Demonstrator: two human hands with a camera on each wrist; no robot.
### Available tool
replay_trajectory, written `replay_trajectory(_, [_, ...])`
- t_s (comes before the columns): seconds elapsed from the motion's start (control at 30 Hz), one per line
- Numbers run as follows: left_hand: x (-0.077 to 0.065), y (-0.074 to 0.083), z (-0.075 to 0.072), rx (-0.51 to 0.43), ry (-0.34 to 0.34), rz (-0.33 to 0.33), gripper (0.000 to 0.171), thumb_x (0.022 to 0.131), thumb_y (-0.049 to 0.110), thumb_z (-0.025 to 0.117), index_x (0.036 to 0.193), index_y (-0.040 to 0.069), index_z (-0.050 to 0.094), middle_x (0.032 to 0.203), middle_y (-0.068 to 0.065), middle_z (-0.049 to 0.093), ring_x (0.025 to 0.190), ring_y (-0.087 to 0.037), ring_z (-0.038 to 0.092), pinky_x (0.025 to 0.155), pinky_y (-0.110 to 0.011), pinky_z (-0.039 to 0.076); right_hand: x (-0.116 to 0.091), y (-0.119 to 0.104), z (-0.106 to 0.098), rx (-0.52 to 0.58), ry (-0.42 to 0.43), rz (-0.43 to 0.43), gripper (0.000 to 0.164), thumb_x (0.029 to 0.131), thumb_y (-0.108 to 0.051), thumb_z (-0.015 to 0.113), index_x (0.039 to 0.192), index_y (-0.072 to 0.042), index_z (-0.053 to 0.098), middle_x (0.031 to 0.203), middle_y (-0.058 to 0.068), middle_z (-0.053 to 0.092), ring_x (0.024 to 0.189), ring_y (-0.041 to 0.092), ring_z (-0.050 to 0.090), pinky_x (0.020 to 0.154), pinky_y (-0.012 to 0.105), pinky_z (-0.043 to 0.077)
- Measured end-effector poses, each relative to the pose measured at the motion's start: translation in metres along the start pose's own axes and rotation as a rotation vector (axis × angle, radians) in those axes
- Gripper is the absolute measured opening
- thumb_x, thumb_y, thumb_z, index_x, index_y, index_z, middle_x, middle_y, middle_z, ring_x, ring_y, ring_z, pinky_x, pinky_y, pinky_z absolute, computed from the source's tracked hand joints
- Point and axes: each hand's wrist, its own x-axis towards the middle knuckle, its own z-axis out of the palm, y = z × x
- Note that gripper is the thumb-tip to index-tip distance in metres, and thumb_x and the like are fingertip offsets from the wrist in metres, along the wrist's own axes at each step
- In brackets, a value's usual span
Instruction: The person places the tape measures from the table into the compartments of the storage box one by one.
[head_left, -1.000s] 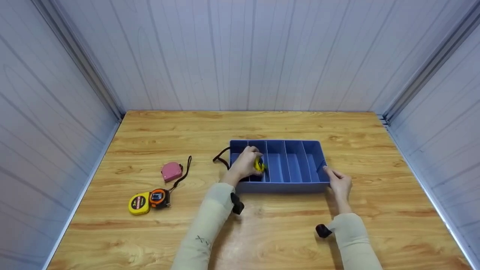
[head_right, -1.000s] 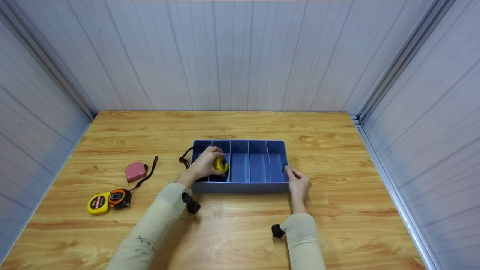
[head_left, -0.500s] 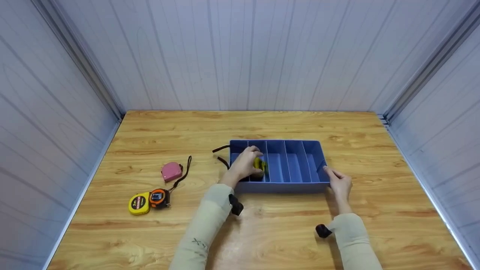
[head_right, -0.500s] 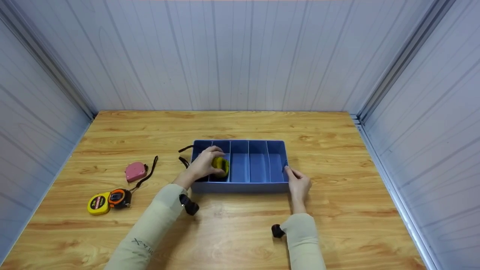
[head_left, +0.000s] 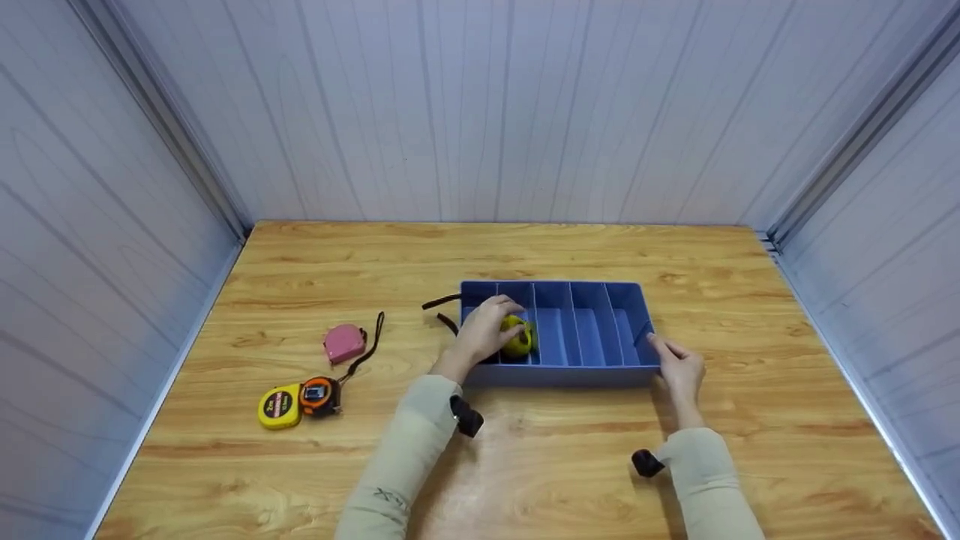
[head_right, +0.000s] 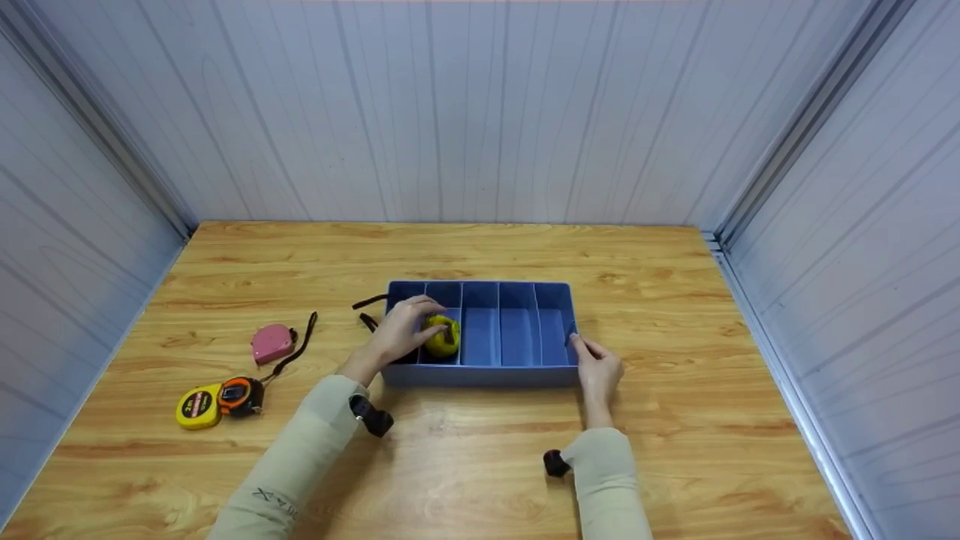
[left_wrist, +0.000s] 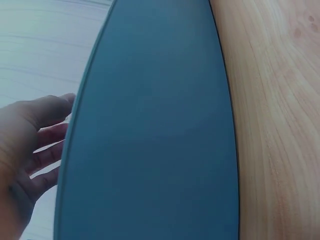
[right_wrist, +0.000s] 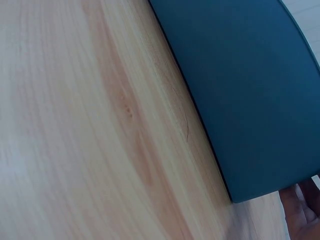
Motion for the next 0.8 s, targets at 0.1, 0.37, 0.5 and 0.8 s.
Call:
replay_trajectory(0.1, [-0.003,-0.001,-0.002,-0.008,0.026,0.007,0.027,0.084,0.019,0.062,0.105,0.002,0.063,0.101,-0.006,0.059,0.095,-0.018,0.055,0.08,-0.029,0.046,0.001,0.0,0.0,0.001,-0.012,0.004,0.041,0.065,-0.051,0.071,0.093,-0.02,0.073,0.099,0.001,0.065,0.103,0.018,0.054,0.089,0.03,0.039])
replay_trajectory(0.37, [-0.011,-0.005,-0.007,-0.018,0.067,0.015,0.026,0.085,0.019,0.06,0.104,0.002,0.063,0.1,-0.006,0.06,0.089,-0.019,0.058,0.074,-0.027,0.048,-0.02,-0.025,-0.005,-0.025,0.016,-0.003,0.044,0.065,-0.052,0.071,0.092,-0.017,0.073,0.103,0.007,0.063,0.107,0.022,0.051,0.091,0.031,0.037])
replay_trajectory(0.5, [-0.015,-0.005,-0.009,-0.011,0.086,0.016,0.025,0.085,0.018,0.06,0.105,0.002,0.063,0.101,-0.006,0.06,0.09,-0.019,0.058,0.076,-0.028,0.047,-0.025,-0.032,-0.007,-0.021,-0.004,0.019,0.048,0.067,-0.05,0.07,0.098,-0.013,0.07,0.107,0.01,0.061,0.107,0.022,0.051,0.089,0.028,0.039])
replay_trajectory(0.8, [-0.024,-0.01,-0.02,-0.04,0.097,-0.004,0.027,0.085,0.015,0.059,0.109,0.002,0.061,0.105,-0.008,0.058,0.098,-0.019,0.054,0.081,-0.029,0.046,0.002,0.002,0.006,-0.067,0.003,0.018,0.058,0.063,-0.062,0.066,0.1,-0.018,0.07,0.107,0.003,0.063,0.102,0.015,0.054,0.085,0.027,0.041])
